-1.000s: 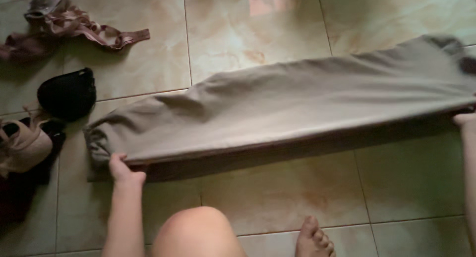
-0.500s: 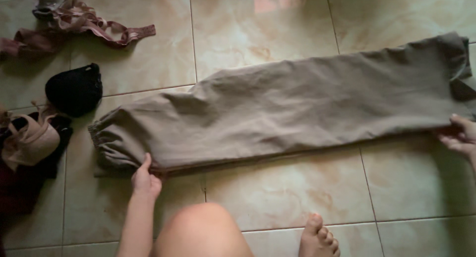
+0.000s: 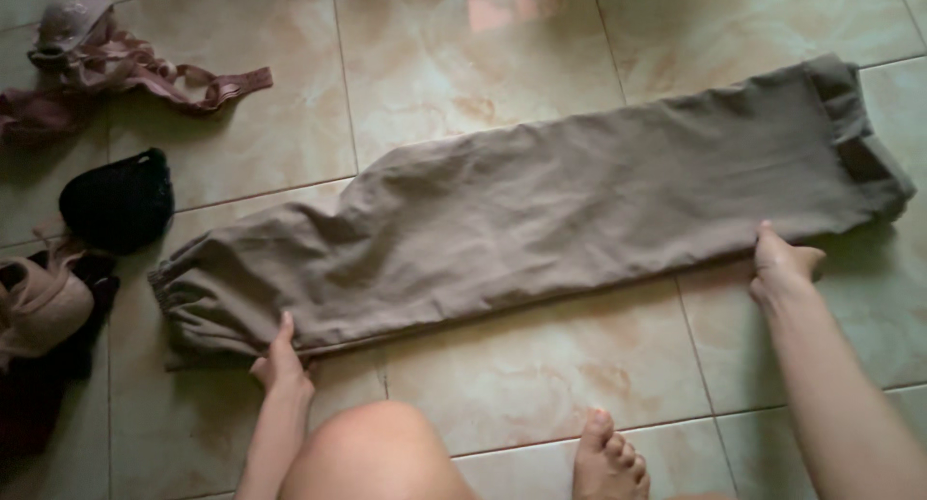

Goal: The person sits on a tiled floor and folds several garments by hand, including a black top, a white long-sleeved shirt, and beige trousers. Each item is smoothed, folded into a compact rectangle, and placed into a growing stack.

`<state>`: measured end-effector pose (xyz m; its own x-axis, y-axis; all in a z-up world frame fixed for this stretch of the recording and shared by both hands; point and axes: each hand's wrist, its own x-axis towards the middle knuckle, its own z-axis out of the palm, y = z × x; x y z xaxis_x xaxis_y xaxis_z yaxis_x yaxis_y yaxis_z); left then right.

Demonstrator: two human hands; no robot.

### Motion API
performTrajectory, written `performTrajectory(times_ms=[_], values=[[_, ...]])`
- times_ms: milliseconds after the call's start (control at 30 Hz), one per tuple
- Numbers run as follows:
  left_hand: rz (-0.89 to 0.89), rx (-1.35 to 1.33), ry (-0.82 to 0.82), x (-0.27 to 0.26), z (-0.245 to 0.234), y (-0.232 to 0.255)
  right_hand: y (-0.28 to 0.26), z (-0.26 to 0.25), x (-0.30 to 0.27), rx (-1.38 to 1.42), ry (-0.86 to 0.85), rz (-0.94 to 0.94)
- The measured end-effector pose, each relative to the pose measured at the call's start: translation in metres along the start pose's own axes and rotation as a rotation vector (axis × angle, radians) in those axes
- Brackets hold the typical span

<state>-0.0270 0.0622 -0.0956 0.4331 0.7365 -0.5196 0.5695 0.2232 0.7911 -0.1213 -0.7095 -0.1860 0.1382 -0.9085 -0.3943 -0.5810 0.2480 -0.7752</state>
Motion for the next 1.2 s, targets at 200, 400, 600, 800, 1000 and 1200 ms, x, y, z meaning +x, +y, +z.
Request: performTrajectory(times_ms=[200,400,600,800,1000,1200], values=[[0.150,0.046,-0.053,0.059,-0.004,-0.042,-0.012,-0.017,0.012,0.055,-0.078,0.175],[0.153,0.140,0.157,0.072,0.003,-0.064,-0.021,-0.016,0.018,0.154,-0.097,0.219],[-0.194,-0.058,0.007,0.042,-0.007,-0.017,-0.028,-0.038,0.064,0.212,-0.251,0.371],[-0.377,-0.135,-0.144,0.062,-0.024,0.012,-0.063,-0.060,0.089,0.176,-0.410,0.318],[-0.327,-0.198,-0.139,0.114,-0.056,0.002,-0.066,-0.069,0.077,0.196,-0.441,0.335],[0.030,-0.105,0.102,0.114,-0.062,0.025,-0.057,-0.072,0.072,0.353,-0.447,0.340]])
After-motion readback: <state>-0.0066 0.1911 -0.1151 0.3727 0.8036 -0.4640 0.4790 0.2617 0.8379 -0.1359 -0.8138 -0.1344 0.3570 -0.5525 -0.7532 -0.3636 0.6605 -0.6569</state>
